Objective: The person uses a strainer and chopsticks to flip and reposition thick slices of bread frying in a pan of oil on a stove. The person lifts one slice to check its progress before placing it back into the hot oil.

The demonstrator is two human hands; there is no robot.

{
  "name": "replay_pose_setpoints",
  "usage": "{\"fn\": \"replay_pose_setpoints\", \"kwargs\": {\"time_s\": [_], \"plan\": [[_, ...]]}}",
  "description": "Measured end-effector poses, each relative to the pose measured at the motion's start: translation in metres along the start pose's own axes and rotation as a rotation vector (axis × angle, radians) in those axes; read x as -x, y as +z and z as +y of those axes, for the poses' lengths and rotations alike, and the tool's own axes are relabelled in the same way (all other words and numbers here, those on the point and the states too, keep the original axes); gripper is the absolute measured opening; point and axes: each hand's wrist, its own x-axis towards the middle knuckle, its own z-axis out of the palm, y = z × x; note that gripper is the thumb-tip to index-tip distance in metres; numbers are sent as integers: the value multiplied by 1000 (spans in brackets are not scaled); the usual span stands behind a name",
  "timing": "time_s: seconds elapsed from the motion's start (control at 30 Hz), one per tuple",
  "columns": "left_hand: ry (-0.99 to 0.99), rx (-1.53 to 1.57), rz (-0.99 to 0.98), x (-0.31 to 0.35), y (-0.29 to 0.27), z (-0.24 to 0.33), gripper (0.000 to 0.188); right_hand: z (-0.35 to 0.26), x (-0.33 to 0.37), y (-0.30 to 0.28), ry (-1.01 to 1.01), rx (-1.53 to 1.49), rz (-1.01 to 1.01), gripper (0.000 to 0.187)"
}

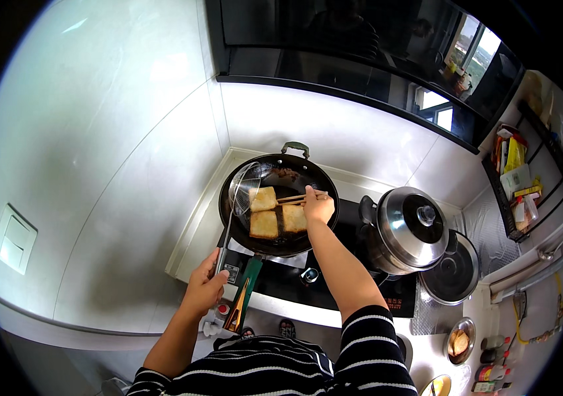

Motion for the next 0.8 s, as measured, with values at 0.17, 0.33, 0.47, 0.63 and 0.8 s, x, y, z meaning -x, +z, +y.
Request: {"fn": "replay_pose_setpoints", "kwargs": {"time_s": [0.17, 0.33, 0.47, 0.63, 0.8], "plan": [[-17, 2, -10, 0, -2, 2, 63, -3, 4, 5, 185, -92, 59, 22], [-25, 10, -3, 0, -4, 2, 63, 5, -9, 4, -18, 61, 25, 22], [-30, 12, 7, 2, -7, 1, 62, -9, -7, 1, -130, 239, -52, 27], [-29, 37, -18, -3, -5, -2, 61, 5, -5, 10, -120, 196, -5, 28], [-11, 11, -11, -5, -5, 0, 60, -3, 8, 16, 87, 13, 119, 27]]}}
